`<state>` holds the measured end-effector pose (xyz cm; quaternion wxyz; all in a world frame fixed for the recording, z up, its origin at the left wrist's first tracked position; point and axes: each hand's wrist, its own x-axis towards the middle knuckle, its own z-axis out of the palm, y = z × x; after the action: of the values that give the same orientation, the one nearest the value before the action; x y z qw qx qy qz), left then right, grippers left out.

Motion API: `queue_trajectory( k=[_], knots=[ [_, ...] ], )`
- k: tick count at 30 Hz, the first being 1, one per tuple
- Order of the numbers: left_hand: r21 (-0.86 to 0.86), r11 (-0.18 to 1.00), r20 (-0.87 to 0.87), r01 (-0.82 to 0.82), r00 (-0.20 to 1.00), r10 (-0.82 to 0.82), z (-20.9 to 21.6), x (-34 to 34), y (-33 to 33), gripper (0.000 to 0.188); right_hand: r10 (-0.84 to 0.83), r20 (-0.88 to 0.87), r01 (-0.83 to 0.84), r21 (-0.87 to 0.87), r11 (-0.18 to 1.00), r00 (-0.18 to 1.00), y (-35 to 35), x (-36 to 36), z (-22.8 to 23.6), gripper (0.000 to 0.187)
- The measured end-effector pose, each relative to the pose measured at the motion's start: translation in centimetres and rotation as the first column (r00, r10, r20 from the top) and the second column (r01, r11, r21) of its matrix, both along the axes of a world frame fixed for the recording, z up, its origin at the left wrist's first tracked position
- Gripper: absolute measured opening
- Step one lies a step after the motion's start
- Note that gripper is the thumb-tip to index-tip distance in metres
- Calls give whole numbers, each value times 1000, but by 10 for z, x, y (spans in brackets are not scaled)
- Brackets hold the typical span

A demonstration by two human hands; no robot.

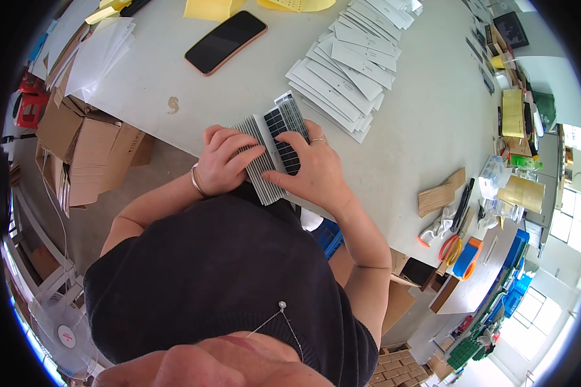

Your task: Organizing and packing stacks of label sheets into a cardboard shipping box at a factory workbench.

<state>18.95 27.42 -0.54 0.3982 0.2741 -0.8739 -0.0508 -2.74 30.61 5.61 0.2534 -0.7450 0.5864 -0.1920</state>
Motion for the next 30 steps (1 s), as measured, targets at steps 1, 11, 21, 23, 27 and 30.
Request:
queue_trajectory(
  k=[1,11,21,23,27,30],
  knots=[
    [-7,1000,-14,8,1000,-8,-2,0,-1,38,-13,-21,14,7,1000,1000,0,1,1,58],
    [2,1000,-40,21,999,-21,-1,0,-1,27,-39,38,37,42,998,999,-1,0,-1,56],
    [-3,999,-78,40,996,-40,0,-2,-3,34,-32,83,28,48,998,996,-3,-3,-4,54],
    [5,1000,-37,26,999,-26,-2,0,-2,28,-31,90,27,40,999,995,-2,-3,-4,54],
    [6,1000,-41,27,999,-27,-3,-1,-2,29,-33,80,29,46,999,996,-2,-4,-5,55],
    [7,1000,-37,25,999,-25,-3,-1,-2,29,-24,79,21,47,999,997,-2,-4,-1,54]
  ],
)
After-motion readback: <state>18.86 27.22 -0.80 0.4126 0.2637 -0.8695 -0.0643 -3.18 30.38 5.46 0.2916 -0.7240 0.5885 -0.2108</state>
